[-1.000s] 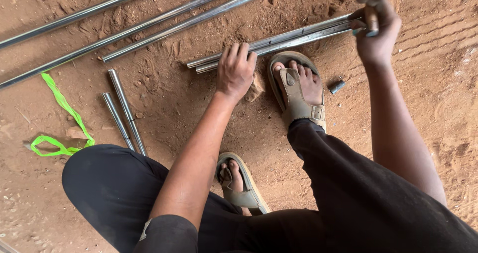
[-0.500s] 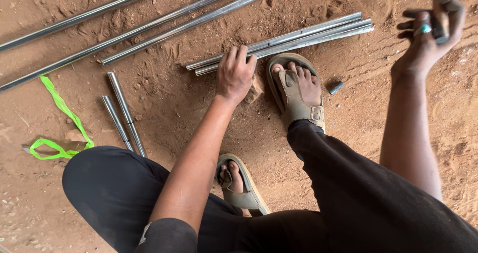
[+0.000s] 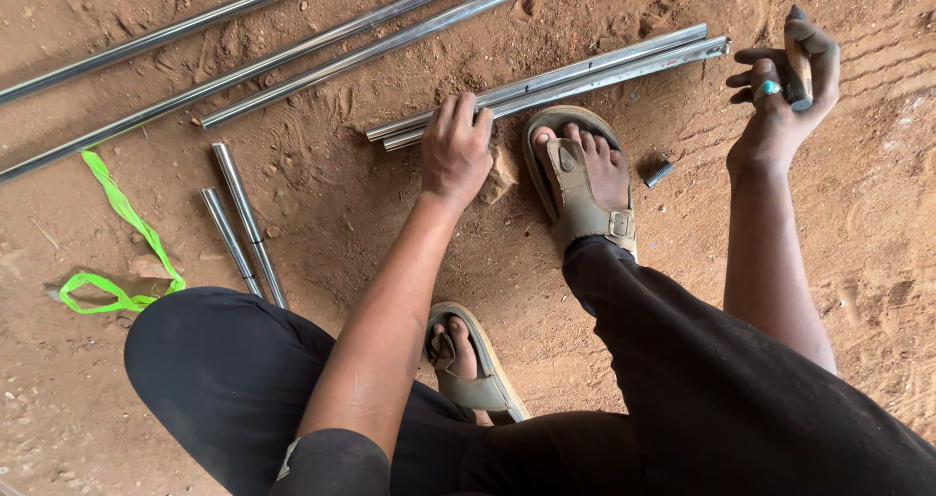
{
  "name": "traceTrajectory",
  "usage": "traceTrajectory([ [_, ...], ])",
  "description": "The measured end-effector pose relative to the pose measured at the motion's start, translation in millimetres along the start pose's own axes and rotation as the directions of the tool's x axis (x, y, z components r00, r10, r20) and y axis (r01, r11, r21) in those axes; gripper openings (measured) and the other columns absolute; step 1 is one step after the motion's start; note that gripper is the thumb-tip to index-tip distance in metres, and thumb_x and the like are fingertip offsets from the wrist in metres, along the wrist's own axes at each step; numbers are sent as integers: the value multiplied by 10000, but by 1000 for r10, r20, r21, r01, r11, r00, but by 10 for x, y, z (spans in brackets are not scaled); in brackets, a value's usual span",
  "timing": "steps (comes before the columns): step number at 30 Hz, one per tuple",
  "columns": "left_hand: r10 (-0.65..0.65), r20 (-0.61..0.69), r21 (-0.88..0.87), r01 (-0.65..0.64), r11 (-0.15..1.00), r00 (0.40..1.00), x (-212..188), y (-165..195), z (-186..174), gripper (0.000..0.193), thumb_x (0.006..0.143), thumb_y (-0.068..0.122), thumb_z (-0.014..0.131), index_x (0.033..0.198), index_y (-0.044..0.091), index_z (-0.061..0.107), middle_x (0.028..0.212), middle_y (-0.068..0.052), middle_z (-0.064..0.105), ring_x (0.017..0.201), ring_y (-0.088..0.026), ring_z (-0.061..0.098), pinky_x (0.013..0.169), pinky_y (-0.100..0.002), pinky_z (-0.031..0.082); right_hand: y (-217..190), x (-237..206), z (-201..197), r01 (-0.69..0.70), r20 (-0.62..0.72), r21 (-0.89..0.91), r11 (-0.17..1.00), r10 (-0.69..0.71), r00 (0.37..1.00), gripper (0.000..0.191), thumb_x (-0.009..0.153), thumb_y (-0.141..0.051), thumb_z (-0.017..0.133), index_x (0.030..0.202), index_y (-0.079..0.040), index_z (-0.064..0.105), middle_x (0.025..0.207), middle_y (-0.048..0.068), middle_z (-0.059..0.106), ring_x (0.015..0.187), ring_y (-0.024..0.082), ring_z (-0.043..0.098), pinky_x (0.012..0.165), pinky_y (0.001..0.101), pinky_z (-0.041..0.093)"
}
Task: The person measures and marks several metal rods using a folding ruler and a marker. They place the ruler along the rods, mark specific points, and repeat the process for multiple rods.
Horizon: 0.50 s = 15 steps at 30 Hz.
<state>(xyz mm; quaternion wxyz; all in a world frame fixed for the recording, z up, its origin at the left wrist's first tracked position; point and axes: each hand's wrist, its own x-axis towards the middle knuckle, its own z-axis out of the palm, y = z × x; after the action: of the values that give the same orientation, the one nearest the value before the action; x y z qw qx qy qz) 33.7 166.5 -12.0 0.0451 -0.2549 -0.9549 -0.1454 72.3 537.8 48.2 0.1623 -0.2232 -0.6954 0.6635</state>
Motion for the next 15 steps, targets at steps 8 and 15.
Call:
traceTrajectory([
  [8, -42, 34, -52, 43, 998, 999, 15, 24, 4, 107, 836, -34, 734, 927, 3, 691, 1049, -159, 660, 949, -256, 652, 822, -379, 611, -102, -283, 220, -18, 159, 32, 999, 13, 987, 391, 1094, -316, 688, 1384, -54, 689, 1007, 143, 753, 858, 198, 765, 669, 290, 595],
  [15, -70, -36, 10, 70, 997, 997, 28, 47, 20, 200, 740, -58, 699, 907, 51, 688, 1114, -188, 663, 984, -271, 645, 832, -391, 595, -226, -820, 726, 9, 401, -72, 997, 21, 916, 482, 1003, -362, 716, 1310, 8, 682, 1182, 152, 733, 1103, 228, 733, 1002, 369, 609],
])
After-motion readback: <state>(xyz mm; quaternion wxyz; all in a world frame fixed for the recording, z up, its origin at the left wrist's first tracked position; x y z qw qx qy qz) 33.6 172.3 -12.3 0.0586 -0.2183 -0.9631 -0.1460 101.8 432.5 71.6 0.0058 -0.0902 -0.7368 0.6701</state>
